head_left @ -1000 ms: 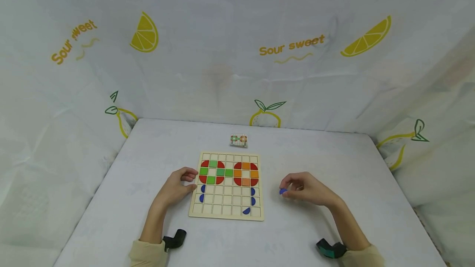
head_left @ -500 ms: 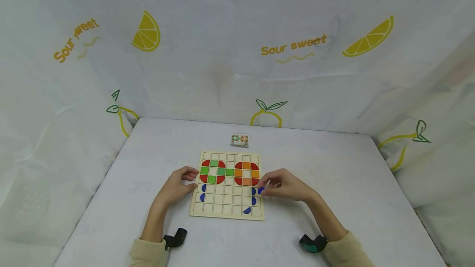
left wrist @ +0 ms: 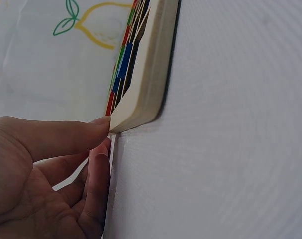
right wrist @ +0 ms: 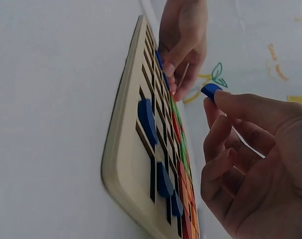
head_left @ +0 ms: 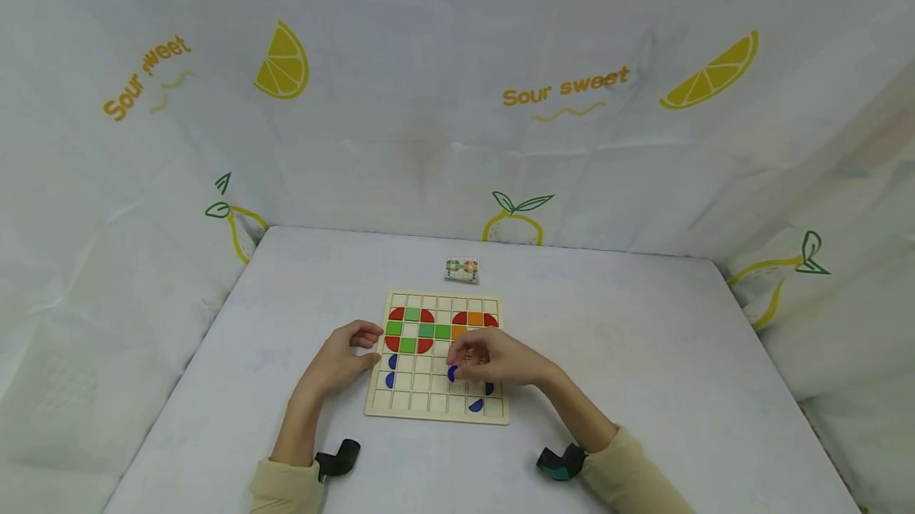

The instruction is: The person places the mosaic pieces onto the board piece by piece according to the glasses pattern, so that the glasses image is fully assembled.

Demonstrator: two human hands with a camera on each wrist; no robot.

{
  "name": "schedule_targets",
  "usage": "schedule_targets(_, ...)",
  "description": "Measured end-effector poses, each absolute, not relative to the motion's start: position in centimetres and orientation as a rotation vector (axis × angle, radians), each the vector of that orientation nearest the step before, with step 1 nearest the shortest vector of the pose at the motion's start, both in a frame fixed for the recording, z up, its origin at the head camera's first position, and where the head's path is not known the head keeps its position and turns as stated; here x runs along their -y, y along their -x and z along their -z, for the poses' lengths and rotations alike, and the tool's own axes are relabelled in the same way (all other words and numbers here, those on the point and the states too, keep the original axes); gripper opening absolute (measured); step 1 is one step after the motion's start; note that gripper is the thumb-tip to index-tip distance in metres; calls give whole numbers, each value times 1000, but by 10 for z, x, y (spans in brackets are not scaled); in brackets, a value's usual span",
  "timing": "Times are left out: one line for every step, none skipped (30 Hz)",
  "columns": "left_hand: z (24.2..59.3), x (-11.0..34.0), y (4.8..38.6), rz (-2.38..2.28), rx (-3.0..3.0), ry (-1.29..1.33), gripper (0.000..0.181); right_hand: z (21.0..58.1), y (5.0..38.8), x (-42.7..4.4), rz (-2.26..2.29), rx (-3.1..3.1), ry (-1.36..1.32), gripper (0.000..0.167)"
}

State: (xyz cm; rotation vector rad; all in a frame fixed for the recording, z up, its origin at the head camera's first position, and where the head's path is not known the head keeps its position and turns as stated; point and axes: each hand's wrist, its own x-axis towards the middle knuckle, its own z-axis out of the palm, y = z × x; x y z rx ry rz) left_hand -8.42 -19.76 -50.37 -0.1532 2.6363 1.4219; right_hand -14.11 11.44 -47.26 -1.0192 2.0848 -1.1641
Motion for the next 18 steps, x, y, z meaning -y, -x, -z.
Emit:
schedule_targets(504, 198, 84, -1421, -2634, 159, 38, 472, 140, -109, 1151, -2084, 1028, 12)
schedule_targets(504, 198, 84, -1422, -2634, 160, 38, 472, 139, -103, 1136, -2085, 1040, 9)
schedule_targets(504, 198, 84, -1424, -2632, 159, 38, 472, 138, -98, 1119, -2085, 1048, 8)
schedule_targets(504, 198, 84, -1424, -2629, 163, 38, 471, 137, -92, 1104, -2082, 1057, 7)
schedule_targets(504, 198, 84, -1425, -2628, 161, 38, 471, 135, -86, 1093, -2080, 1068, 6)
schedule_targets(503, 198, 84, -1427, -2625, 159, 38, 471, 134, -81, 1078, -2082, 1077, 6)
schedule_targets(503, 198, 84, -1429, -2622, 157, 38, 472, 133, -76, 1060, -2086, 1091, 5)
schedule_targets(503, 199, 83, -1433, -2621, 151, 38, 472, 131, -70, 1048, -2084, 1107, 5)
schedule_targets(502, 199, 83, -1435, -2618, 148, 38, 473, 130, -65, 1036, -2080, 1124, 5)
schedule_targets(502, 199, 83, -1438, -2615, 144, 38, 474, 128, -60, 1024, -2080, 1143, 5)
schedule_targets(501, 199, 83, -1443, -2612, 140, 38, 475, 127, -56, 1007, -2083, 1164, 6)
schedule_targets(501, 199, 83, -1446, -2611, 135, 38, 476, 125, -51, 990, -2088, 1182, 7)
schedule_targets(501, 199, 83, -1447, -2611, 133, 37, 477, 123, -47, 971, -2094, 1196, 7)
schedule_targets(500, 200, 83, -1447, -2611, 129, 37, 478, 122, -44, 949, -2106, 1203, 8)
schedule_targets(500, 200, 82, -1447, -2612, 126, 37, 479, 120, -41, 929, -2119, 1212, 9)
schedule_targets(500, 200, 82, -1445, -2614, 122, 37, 479, 119, -38, 911, -2130, 1216, 10)
schedule_targets(500, 200, 82, -1444, -2616, 119, 37, 479, 117, -36, 891, -2144, 1222, 10)
schedule_targets(500, 200, 82, -1443, -2618, 118, 37, 479, 116, -34, 874, -2158, 1226, 11)
